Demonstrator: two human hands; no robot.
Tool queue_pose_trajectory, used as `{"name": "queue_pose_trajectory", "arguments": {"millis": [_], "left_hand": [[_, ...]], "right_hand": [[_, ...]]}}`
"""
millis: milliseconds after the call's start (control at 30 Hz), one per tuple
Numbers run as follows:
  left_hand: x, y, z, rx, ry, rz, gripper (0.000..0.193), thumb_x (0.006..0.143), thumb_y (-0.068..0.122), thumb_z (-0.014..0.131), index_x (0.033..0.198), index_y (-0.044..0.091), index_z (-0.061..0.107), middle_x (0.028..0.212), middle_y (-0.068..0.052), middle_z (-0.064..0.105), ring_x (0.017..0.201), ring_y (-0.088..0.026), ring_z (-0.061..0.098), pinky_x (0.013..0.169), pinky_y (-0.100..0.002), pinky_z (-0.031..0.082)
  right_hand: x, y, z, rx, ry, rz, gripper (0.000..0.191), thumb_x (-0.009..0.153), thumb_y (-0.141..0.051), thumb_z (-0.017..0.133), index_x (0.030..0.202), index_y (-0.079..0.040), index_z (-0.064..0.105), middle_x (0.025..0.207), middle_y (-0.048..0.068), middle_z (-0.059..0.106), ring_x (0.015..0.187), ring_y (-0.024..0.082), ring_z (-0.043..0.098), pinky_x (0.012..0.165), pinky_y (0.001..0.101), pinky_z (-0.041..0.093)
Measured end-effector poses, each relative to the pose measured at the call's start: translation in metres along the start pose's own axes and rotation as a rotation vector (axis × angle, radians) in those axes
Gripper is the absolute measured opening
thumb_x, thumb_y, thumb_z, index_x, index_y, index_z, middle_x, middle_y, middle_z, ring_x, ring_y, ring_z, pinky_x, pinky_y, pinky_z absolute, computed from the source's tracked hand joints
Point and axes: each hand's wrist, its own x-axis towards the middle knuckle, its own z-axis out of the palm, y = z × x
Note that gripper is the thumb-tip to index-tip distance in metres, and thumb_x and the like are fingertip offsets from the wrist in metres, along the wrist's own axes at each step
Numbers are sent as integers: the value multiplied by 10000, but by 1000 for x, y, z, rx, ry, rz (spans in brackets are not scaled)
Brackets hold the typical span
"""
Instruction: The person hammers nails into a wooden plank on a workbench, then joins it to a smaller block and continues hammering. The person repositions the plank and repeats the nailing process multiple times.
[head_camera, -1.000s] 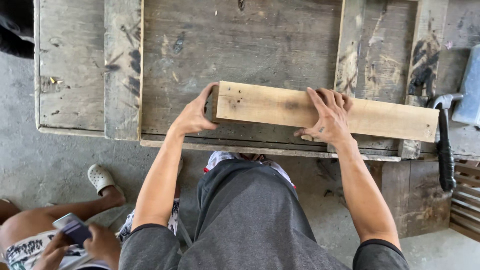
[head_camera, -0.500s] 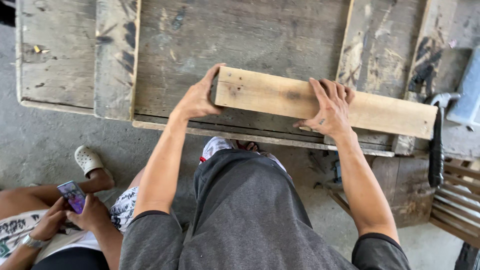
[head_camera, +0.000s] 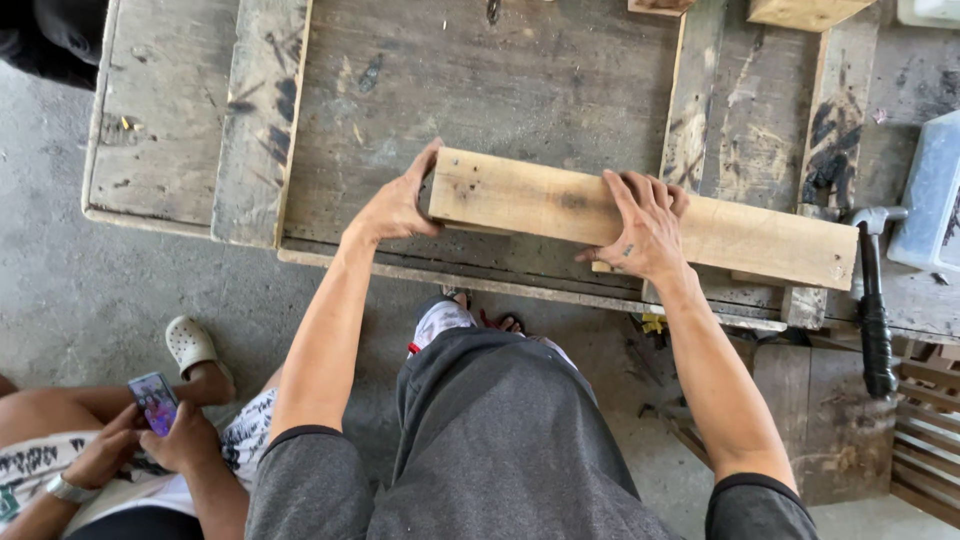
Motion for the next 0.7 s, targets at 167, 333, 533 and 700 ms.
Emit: {"name": "queue_pose_trajectory", "arguments": {"millis": [167,333,533,700], "left_hand": [[-43,2,6,-205,283,30,1139,728,161,926,1613,31,222,1623,-205,396,1541,-343,364,1258,-445,273],[-47,30,66,-161,707,-316,517,922,289,752,1362,40,647,1335,-158,694,1236,-234,665,1043,-353,514],[-49,42,82,-251,798,-207,487,939,318,708,1302,-3,667,1145,-147,778,1018,-146,710,902,-301,575],[-45,49,99,-200,966,-217,474,967,345,717,1279,-10,686,1144,-149,780,1016,-129,720,877,-271,579]], "right_hand": [[-4,-4,4,51,17,-20,1294,546,-727,872,1579,-90,424,1596,184,396,1507,393,314,1209,568,171],[6,-27,21,-133,14,-116,1183,648,-731,871,1586,-150,447,1599,185,384,1475,408,291,1169,624,152],[7,-25,17,18,-74,-46,1156,577,-615,905,1567,-215,462,1629,124,382,1535,362,297,1235,565,193],[28,-43,15,51,-63,-156,1225,566,-614,958,1571,-170,417,1660,191,298,1521,387,263,1207,598,164]]}}
